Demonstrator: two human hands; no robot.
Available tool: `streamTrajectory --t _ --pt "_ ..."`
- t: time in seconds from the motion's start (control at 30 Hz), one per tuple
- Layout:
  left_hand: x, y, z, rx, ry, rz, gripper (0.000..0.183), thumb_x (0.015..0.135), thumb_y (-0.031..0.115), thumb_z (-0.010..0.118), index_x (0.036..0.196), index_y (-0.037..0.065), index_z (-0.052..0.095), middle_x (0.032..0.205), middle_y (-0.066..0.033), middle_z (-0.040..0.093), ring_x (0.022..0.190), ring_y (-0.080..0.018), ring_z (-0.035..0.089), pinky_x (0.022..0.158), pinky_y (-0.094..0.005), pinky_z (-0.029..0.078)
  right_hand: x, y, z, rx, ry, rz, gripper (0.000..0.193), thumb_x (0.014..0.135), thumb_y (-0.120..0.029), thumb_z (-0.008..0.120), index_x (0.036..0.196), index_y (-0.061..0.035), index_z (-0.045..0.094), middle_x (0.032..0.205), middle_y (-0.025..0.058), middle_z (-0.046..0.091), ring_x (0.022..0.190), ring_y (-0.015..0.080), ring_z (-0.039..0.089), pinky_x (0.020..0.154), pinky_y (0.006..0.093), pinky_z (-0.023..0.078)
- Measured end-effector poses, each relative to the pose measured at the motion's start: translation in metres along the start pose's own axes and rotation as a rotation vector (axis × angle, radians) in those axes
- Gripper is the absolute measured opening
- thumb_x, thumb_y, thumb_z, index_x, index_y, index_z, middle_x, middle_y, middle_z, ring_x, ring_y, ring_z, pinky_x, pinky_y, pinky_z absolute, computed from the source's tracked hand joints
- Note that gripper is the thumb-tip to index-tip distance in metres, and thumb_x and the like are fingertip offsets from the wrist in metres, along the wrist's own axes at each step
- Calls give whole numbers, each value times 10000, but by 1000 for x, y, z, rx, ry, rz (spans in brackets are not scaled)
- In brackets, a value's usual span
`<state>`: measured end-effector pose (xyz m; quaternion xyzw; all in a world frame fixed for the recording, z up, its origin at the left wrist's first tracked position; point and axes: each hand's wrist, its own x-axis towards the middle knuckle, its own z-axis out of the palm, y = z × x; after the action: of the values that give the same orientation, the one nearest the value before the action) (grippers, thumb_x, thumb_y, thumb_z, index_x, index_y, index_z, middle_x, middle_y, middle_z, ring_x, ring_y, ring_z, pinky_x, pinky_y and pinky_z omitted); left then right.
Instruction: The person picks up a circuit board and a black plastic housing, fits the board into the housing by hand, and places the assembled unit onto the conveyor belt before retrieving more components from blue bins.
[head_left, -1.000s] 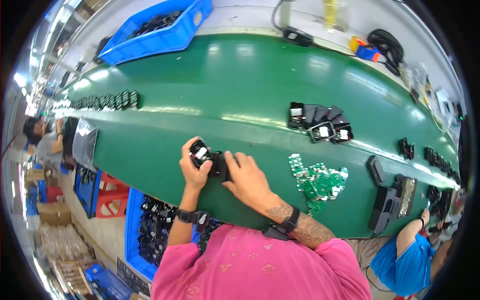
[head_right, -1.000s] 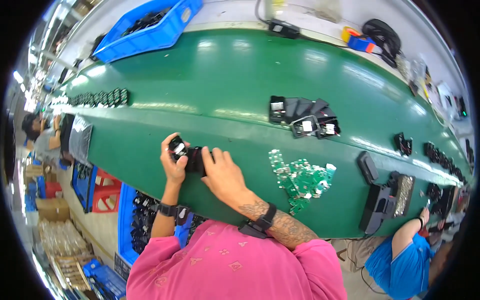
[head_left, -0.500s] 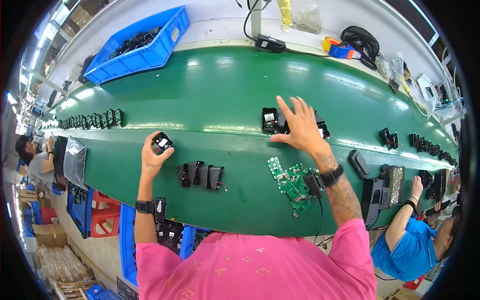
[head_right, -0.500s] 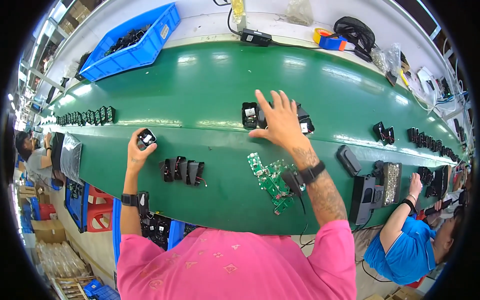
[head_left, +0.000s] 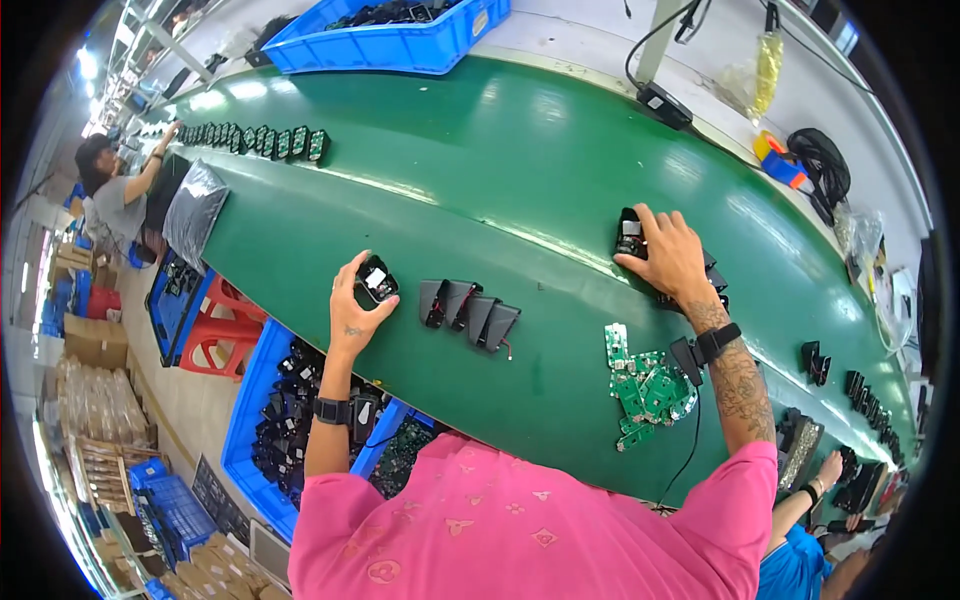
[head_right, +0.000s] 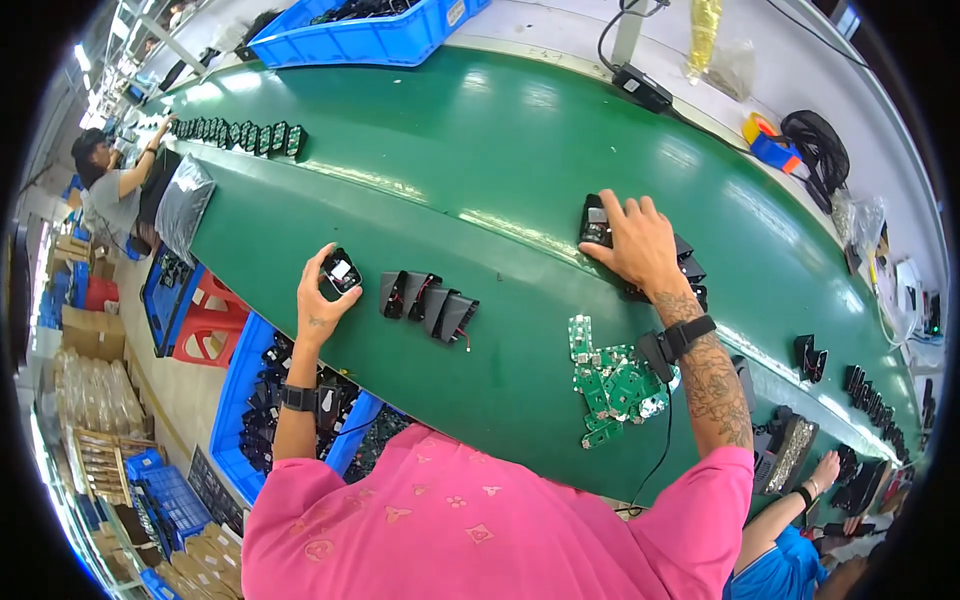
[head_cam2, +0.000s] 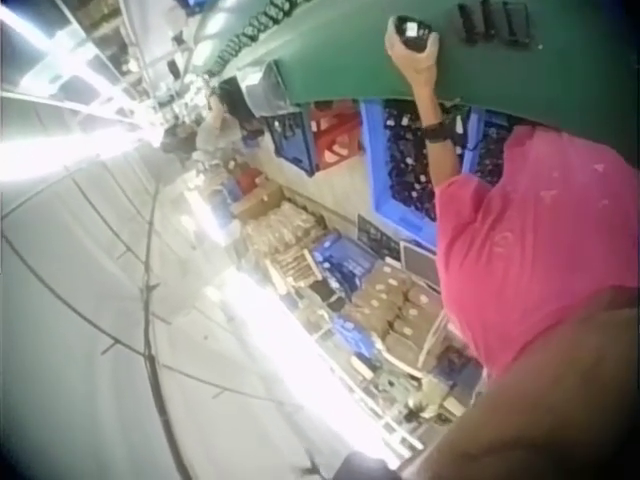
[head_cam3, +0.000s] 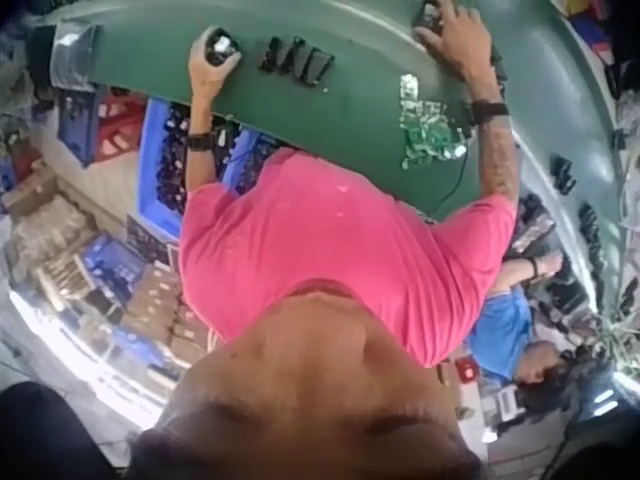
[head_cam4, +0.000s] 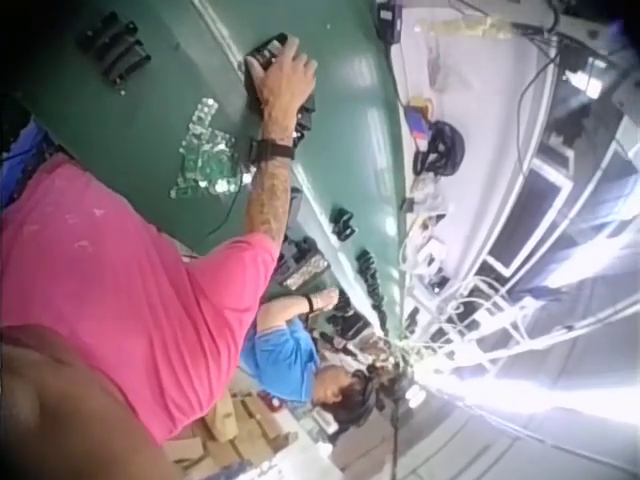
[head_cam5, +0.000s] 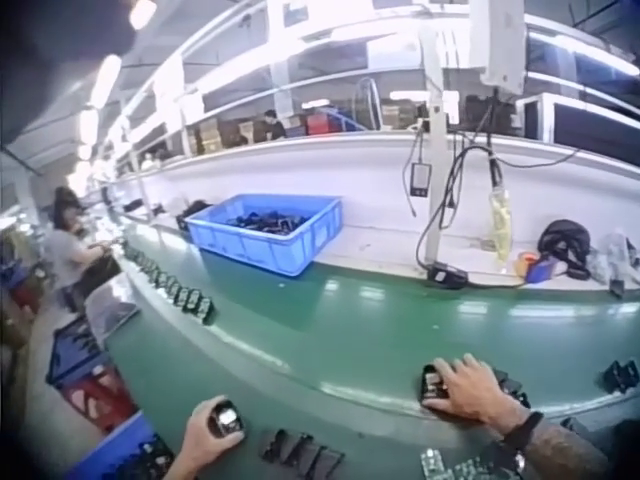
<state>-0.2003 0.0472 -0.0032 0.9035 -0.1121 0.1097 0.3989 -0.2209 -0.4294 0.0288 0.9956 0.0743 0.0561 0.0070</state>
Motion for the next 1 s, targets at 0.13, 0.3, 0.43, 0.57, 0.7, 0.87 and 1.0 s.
streamTrajectory --t 0.13,0.3,0.43,0.57,0.7,0.87,1.0 --pt "-7 11 -6 -122 -219 0 711 675 110 755 1346 47 529 1279 -130 586 1187 -270 574 1031 -364 442 -7 -29 -22 125 146 112 808 759 -515 773 1362 -73 467 1030 141 640 959 342 577 843 469 499" --pt "-10 16 4 -51 -331 73 754 672 134 743 1380 71 492 1361 -154 552 1264 -352 528 1101 -424 381 -59 -132 -31 396 186 -136 838 697 -527 811 1303 -30 513 1054 139 616 934 320 578 809 434 484" --pt "-9 11 13 25 -280 137 755 652 124 746 1368 69 514 1346 -136 570 1263 -310 543 1080 -389 408 -74 -177 4 371 265 -115 828 694 -520 813 1296 -34 516 1067 129 590 913 313 561 754 431 459" --pt "-5 9 8 -10 -260 119 762 651 115 745 1375 66 513 1349 -138 575 1266 -309 547 1078 -390 408 -59 -205 23 417 439 -77 836 704 -511 809 1314 -39 485 1069 124 572 925 309 548 737 427 428" --pt "5 0 -4 11 -230 100 769 653 105 746 1382 52 508 1345 -139 581 1251 -306 561 1073 -380 413 -40 -243 36 487 474 -85 807 702 -509 813 1278 -46 491 1107 130 557 989 323 531 831 465 410" --pt "11 -8 -13 -89 -173 38 780 655 103 756 1392 50 504 1342 -130 586 1232 -273 571 1060 -364 421 -20 -248 16 600 548 -100 838 676 -501 845 1287 -48 493 1211 168 493 1123 358 474 961 484 384" --pt "3 -19 -13 -98 -151 -8 768 658 117 767 1381 58 512 1324 -142 592 1217 -297 577 1049 -374 434 -52 -209 5 868 424 30 915 621 -346 931 1326 9 467 1224 184 496 1153 360 494 988 449 424"
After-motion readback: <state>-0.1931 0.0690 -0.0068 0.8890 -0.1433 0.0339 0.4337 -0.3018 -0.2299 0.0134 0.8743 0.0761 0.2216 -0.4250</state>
